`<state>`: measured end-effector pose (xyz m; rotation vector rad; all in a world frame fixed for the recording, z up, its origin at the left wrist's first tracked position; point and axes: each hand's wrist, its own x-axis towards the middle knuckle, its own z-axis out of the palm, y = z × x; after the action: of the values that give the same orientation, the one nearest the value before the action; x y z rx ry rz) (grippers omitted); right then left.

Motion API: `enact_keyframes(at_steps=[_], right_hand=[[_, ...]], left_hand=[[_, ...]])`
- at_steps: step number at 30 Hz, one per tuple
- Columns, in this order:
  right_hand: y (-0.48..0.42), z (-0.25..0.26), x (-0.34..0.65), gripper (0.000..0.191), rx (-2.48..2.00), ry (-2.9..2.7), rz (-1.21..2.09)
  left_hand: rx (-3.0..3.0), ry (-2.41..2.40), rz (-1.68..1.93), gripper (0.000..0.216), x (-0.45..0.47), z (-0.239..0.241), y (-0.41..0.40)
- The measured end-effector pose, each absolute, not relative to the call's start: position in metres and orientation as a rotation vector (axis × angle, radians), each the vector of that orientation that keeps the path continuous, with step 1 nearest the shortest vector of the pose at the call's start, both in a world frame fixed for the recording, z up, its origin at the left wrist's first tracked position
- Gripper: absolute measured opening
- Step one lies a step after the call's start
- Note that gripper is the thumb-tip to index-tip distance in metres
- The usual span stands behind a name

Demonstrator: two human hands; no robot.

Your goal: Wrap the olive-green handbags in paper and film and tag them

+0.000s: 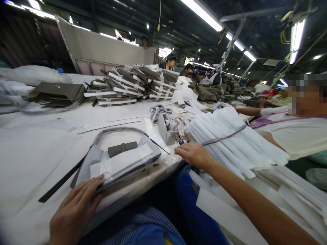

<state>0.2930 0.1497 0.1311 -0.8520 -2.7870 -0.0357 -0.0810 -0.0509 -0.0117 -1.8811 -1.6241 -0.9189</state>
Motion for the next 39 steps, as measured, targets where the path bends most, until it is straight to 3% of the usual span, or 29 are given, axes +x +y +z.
enact_keyframes(at_steps=[4,9,13,25,32,39], right_hand=[[0.122,0.145,0.238,0.026,-0.507,-2.937,0.022],[0.102,0.134,0.153,0.036,-0.044,-3.014,-0.115],[0.097,0.126,0.094,0.033,0.182,-3.043,-0.134],[0.093,0.119,0.038,0.021,0.241,-3.265,-0.316],[0.091,0.115,0.036,0.021,0.234,-3.280,-0.321],[0.093,0.126,0.036,0.020,0.247,-3.297,-0.346]], left_hand=[[-1.868,-1.708,-0.946,0.037,-0.076,-0.010,-0.053],[-1.879,-1.828,-0.963,0.034,-0.071,-0.003,-0.055],[-1.869,-1.883,-1.009,0.034,-0.069,-0.003,-0.056],[-1.825,-1.893,-1.141,0.027,-0.067,0.002,-0.055],[-1.957,-2.022,-1.265,0.045,-0.065,0.018,-0.063],[-1.764,-1.975,-1.194,0.019,-0.058,0.003,-0.052]])
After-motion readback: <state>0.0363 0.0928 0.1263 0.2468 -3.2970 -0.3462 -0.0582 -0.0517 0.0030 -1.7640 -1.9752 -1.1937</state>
